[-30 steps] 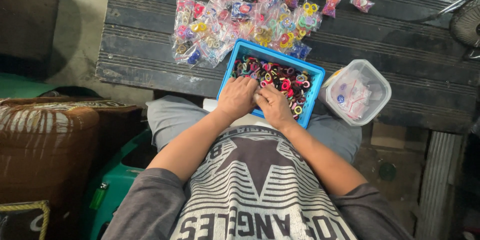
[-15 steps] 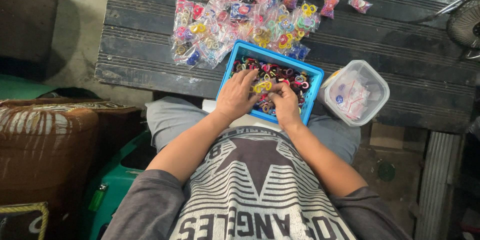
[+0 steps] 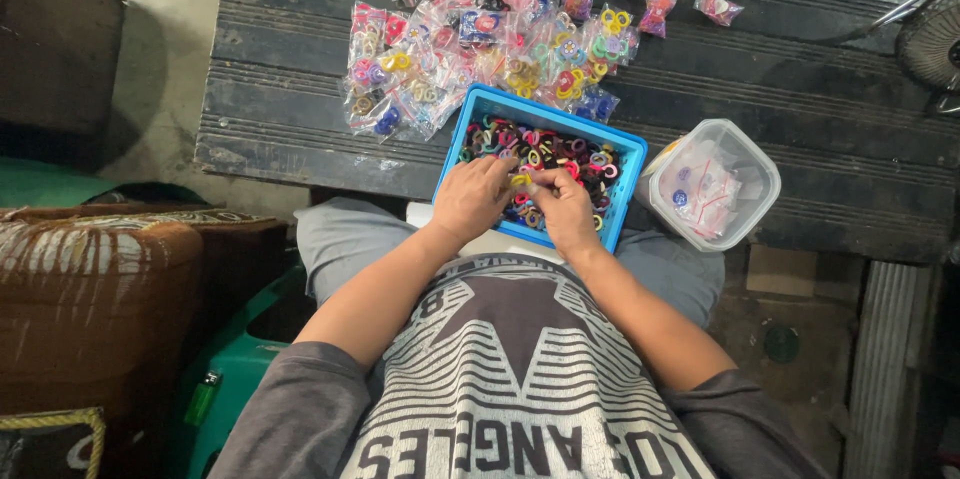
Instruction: The person sorts small colorful hair accessories from a blue bin into a clear container by hand.
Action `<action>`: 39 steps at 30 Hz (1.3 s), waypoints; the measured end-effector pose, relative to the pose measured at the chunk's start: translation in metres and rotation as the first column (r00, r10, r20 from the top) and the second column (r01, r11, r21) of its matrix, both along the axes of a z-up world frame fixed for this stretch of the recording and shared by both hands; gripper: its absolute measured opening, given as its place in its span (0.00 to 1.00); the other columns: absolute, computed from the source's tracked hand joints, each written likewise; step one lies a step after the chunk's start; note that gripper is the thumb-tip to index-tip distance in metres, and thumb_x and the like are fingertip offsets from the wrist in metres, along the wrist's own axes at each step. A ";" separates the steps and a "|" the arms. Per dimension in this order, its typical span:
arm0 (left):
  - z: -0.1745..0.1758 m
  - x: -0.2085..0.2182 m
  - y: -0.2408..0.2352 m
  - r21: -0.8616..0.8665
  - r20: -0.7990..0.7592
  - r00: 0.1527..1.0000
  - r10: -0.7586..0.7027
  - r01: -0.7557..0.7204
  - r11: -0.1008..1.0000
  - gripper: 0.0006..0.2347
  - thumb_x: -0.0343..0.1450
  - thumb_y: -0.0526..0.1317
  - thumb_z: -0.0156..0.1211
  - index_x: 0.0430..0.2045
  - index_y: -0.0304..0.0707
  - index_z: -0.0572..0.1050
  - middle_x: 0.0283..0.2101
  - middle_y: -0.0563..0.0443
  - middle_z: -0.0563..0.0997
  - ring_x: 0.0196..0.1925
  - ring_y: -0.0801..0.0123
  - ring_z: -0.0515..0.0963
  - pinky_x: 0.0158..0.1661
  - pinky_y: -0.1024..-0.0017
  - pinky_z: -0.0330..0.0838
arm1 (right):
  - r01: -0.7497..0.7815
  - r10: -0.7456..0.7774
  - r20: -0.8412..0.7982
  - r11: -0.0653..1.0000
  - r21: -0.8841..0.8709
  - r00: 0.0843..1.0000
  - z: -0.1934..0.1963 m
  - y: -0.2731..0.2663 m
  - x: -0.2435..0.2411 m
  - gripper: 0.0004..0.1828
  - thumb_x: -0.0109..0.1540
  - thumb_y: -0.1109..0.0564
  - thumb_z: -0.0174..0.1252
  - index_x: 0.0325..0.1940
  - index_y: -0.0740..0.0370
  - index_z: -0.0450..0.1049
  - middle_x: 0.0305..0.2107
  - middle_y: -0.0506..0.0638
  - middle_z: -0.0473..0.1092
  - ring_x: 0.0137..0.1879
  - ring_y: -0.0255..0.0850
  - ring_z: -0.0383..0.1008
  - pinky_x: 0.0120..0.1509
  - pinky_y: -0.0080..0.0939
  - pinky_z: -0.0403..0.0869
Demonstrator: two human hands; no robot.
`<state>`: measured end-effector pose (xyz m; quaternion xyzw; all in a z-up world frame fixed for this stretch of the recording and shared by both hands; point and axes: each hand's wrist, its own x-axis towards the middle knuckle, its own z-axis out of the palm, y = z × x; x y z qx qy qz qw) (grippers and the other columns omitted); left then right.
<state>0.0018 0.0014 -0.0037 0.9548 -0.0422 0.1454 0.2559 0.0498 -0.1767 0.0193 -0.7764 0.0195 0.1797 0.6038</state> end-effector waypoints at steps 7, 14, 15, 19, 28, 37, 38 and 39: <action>-0.009 0.002 -0.002 0.011 0.021 1.000 -0.016 0.015 1.000 0.14 0.65 0.43 0.67 0.43 0.50 0.74 0.32 0.59 0.77 0.36 0.65 0.82 0.33 0.65 0.73 | -0.055 0.066 0.050 0.977 -0.207 0.997 0.022 0.008 -0.005 0.11 0.59 0.57 0.69 0.45 0.48 0.81 0.32 0.44 0.79 0.37 0.30 0.76 0.44 0.34 0.75; -0.003 0.001 0.002 0.005 0.108 0.994 -0.031 0.031 1.000 0.11 0.65 0.42 0.66 0.38 0.52 0.74 0.29 0.59 0.74 0.34 0.65 0.81 0.32 0.66 0.73 | -0.151 0.196 0.205 0.965 -0.217 0.959 0.004 0.003 -0.004 0.09 0.57 0.62 0.69 0.41 0.56 0.82 0.38 0.52 0.77 0.45 0.44 0.80 0.50 0.42 0.77; -0.004 0.001 0.002 -0.013 0.115 0.993 -0.038 0.040 0.999 0.10 0.67 0.41 0.64 0.39 0.52 0.74 0.29 0.59 0.74 0.34 0.65 0.81 0.32 0.66 0.73 | -0.190 0.242 0.227 0.955 -0.228 0.943 -0.003 0.000 -0.002 0.09 0.57 0.62 0.69 0.41 0.56 0.82 0.40 0.53 0.76 0.47 0.48 0.80 0.51 0.44 0.78; -0.003 0.001 0.002 -0.009 0.137 0.990 -0.029 0.030 1.000 0.09 0.67 0.42 0.62 0.40 0.53 0.74 0.29 0.60 0.74 0.34 0.67 0.80 0.32 0.68 0.73 | -0.229 0.286 0.235 0.943 -0.240 0.929 0.000 0.000 -0.004 0.08 0.58 0.61 0.68 0.41 0.58 0.82 0.39 0.55 0.75 0.48 0.51 0.79 0.52 0.47 0.77; 0.002 0.003 0.003 -0.153 0.080 0.997 -0.013 0.025 0.988 0.15 0.64 0.38 0.66 0.44 0.49 0.73 0.32 0.56 0.76 0.35 0.60 0.81 0.33 0.62 0.74 | -0.065 0.074 0.064 0.990 -0.126 0.995 0.031 0.007 -0.007 0.09 0.60 0.60 0.65 0.42 0.56 0.74 0.27 0.44 0.75 0.35 0.31 0.74 0.46 0.36 0.73; 0.001 0.003 0.003 -0.164 0.084 0.996 -0.010 0.024 0.986 0.16 0.64 0.38 0.66 0.45 0.50 0.73 0.33 0.58 0.76 0.36 0.62 0.81 0.35 0.63 0.75 | -0.087 0.107 0.221 0.992 -0.095 0.969 0.023 0.004 -0.004 0.04 0.62 0.61 0.66 0.41 0.58 0.80 0.38 0.50 0.78 0.47 0.38 0.79 0.54 0.41 0.75; 0.000 0.003 0.004 -0.159 0.088 0.996 -0.012 0.026 0.987 0.16 0.64 0.38 0.65 0.45 0.51 0.74 0.33 0.58 0.76 0.36 0.62 0.81 0.35 0.63 0.75 | -0.059 0.069 0.169 0.996 -0.063 0.983 0.019 0.003 -0.005 0.06 0.62 0.60 0.67 0.43 0.58 0.78 0.35 0.45 0.76 0.43 0.32 0.76 0.53 0.37 0.74; -0.001 0.004 0.004 -0.155 0.092 0.996 -0.014 0.028 0.988 0.15 0.65 0.39 0.65 0.45 0.51 0.74 0.33 0.58 0.76 0.36 0.62 0.81 0.35 0.64 0.75 | -0.029 0.033 0.116 0.999 -0.033 0.993 0.015 0.002 -0.006 0.08 0.63 0.59 0.67 0.44 0.59 0.76 0.31 0.41 0.73 0.39 0.26 0.73 0.51 0.33 0.74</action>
